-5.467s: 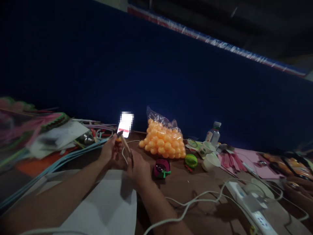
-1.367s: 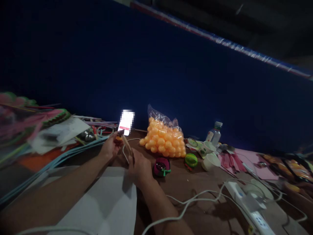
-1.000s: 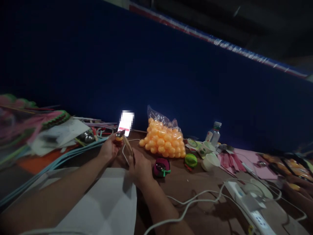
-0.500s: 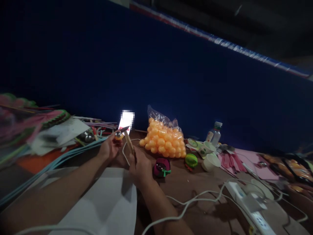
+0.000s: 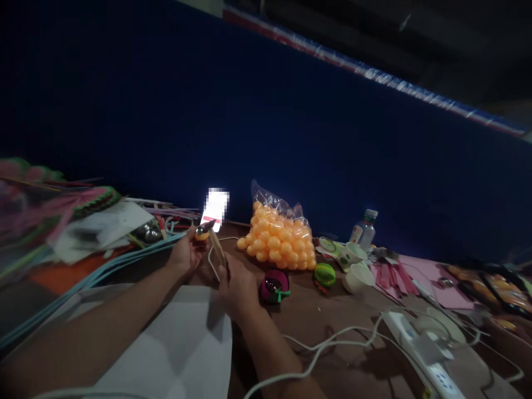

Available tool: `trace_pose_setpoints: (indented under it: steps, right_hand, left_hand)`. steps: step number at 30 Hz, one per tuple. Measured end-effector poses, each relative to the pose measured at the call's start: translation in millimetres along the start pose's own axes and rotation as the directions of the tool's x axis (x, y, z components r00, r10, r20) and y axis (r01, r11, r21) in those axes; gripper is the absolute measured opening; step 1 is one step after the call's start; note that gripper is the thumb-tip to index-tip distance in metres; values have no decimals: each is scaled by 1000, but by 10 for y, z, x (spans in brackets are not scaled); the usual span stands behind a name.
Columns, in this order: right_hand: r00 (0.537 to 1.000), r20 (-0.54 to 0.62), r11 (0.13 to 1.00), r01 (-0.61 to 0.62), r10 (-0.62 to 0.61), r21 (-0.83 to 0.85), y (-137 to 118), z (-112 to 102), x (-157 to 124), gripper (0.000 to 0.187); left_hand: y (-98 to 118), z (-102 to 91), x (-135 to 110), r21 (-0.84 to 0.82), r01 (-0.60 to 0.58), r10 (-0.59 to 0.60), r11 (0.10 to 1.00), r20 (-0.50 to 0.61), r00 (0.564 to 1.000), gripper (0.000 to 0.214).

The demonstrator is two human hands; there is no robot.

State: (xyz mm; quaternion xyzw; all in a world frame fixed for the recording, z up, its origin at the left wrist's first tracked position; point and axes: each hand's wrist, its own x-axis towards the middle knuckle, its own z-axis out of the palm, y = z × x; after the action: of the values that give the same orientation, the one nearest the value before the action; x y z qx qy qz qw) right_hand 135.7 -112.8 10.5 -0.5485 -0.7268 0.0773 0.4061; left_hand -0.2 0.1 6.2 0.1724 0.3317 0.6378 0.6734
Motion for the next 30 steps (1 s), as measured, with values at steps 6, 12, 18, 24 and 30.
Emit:
trace_pose_setpoints:
  steps: [6,12,18,24,30]
  right_hand:
    - [999,-17,1000,27,-27,0,-33,-21,-1,38]
    - [999,43,999,14,-12,-32,-54,-8,6,39]
    - [996,90,997,4,4,-80,-42,12,-1,37]
    - [999,52,998,8,-5,-67,13,44,-20,39]
    - [999,23,997,33,-31,-72,-13,43,-29,39]
  left_hand:
    - [-17,4,4,-1,-32,32,999,-30,999,18]
    - [-46,-9,30,-62,-23,22,998,-17,1000,16]
    - [-61,-32,53,-118,2,0,993,9,1000,11]
    - [-41,-14,13,-77,-2,0,997,-28,1000,6]
    - [-58,-30,21,-14,1,-1,1000,-56,998,12]
